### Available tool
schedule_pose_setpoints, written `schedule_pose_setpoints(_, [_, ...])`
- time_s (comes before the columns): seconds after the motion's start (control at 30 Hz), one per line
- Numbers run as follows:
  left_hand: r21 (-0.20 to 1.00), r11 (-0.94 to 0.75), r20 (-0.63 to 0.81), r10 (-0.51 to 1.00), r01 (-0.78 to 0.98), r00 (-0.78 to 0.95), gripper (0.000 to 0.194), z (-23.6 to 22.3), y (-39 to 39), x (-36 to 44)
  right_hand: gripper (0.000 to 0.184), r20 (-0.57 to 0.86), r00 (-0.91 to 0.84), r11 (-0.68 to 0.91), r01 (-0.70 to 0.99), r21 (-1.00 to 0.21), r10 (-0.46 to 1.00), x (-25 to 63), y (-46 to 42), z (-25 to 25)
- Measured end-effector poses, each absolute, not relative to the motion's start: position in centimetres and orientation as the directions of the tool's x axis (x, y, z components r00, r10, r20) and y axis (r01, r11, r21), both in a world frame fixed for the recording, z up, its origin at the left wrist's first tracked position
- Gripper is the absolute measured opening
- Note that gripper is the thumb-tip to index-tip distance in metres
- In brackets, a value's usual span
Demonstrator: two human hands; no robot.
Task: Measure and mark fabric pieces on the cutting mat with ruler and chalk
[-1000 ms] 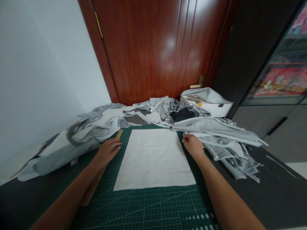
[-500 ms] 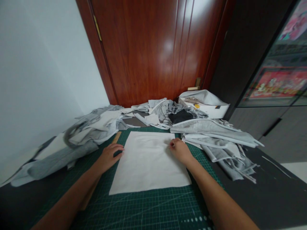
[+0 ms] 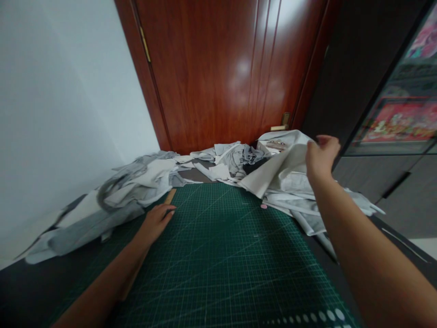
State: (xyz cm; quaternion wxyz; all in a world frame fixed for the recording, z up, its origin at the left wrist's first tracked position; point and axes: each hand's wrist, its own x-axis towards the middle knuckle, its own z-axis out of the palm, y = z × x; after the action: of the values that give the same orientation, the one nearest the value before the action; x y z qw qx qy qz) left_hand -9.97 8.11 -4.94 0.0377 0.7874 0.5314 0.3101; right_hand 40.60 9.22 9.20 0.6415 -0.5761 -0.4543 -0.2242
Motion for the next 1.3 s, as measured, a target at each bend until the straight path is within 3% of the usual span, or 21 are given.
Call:
schedule_pose_setpoints(0.03, [0.391,-0.426,0.459,0.859,0.816,0.228,0.025,-5.0,8.2,-9.9,0.030,0.813,0.561,0.181,0.793,-0.581,0.152,41.0,9.0,9.3])
schedule_pose_setpoints(0.1, [0.392,-0.419,0.478,0.853,0.819,0.208,0.025,-5.0,8.3,-9.7,0.033,0.826,0.538,0.199,0.802,-0.563,0.170,39.7,8.3,8.7])
schedule_pose_setpoints(0.27, [0.396,-0.380,0.502,0.852,0.836,0.149,0.026,-4.5,8.1,-9.9,0.026,0.820,0.285,0.447,0.726,-0.523,0.496,31.1,6.3,4.5])
schedule_pose_setpoints(0.37, [0.433,-0.307,0.501,0.864,0.848,0.057,0.027,-4.1,7.8,-10.8,0.022,0.727,0.244,0.398,0.705,-0.588,0.642,28.6,5.6,1.5])
schedule_pose_setpoints(0.47, [0.470,-0.252,0.480,0.877,0.846,-0.005,0.028,-3.9,7.8,-11.9,0.022,0.639,0.267,0.242,0.767,-0.595,0.722,28.9,4.7,-0.9])
schedule_pose_setpoints(0.67, [0.477,-0.184,0.458,0.886,0.859,-0.065,0.031,-4.4,8.5,-12.8,0.022,0.311,0.232,-0.192,0.969,-0.156,0.922,30.8,3.5,-2.7])
schedule_pose_setpoints(0.8, [0.481,-0.165,0.391,0.919,0.861,-0.042,0.036,-4.6,8.3,-12.2,0.028,0.220,0.218,-0.212,0.976,-0.050,0.951,30.2,3.9,-3.5])
schedule_pose_setpoints(1.07, [0.426,-0.351,0.384,0.904,0.834,0.185,0.036,-5.0,8.1,-11.0,0.027,0.266,0.107,-0.083,0.992,-0.097,0.958,29.0,5.1,-5.5])
schedule_pose_setpoints(1.3, [0.512,-0.335,0.376,0.915,0.791,0.144,0.034,-4.9,8.1,-11.2,0.024,0.266,0.133,-0.108,0.989,-0.106,0.955,29.1,5.2,-5.7])
